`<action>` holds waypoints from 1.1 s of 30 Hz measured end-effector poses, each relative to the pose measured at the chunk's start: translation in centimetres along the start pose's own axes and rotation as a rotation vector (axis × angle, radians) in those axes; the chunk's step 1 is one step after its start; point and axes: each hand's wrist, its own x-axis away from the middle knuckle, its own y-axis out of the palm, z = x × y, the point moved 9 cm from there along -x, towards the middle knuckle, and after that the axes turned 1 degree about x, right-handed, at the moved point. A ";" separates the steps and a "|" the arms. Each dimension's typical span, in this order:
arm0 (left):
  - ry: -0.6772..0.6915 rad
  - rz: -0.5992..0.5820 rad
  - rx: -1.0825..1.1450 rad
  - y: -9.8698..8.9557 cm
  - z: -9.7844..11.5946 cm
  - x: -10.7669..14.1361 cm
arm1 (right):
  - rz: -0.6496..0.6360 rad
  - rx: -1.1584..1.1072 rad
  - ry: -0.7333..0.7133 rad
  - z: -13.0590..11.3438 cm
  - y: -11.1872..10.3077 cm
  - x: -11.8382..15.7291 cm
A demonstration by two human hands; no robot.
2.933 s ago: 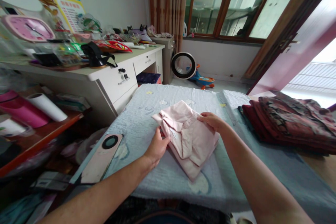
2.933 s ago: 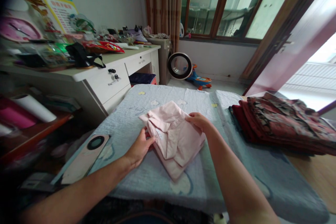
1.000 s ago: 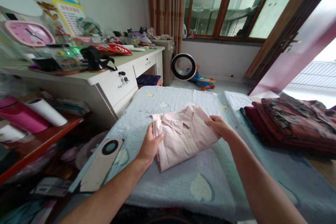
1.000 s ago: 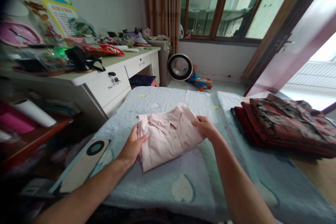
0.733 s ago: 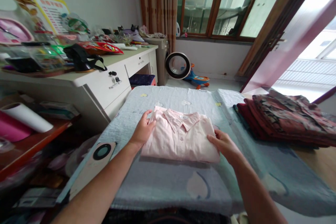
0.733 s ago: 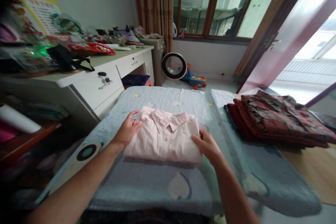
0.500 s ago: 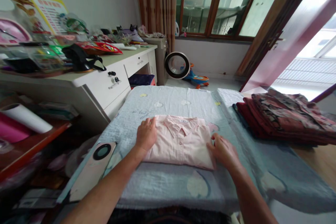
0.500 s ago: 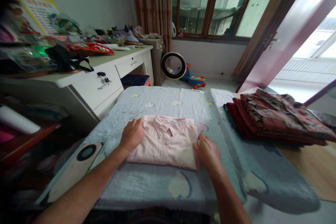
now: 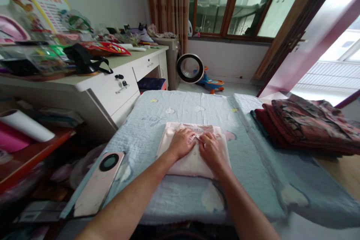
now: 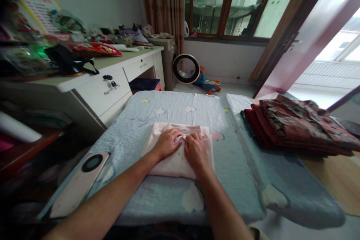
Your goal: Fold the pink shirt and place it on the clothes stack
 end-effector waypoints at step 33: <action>0.121 -0.044 -0.076 0.6 2.2 1.6 | -0.175 0.221 0.226 2.7 2.7 0.8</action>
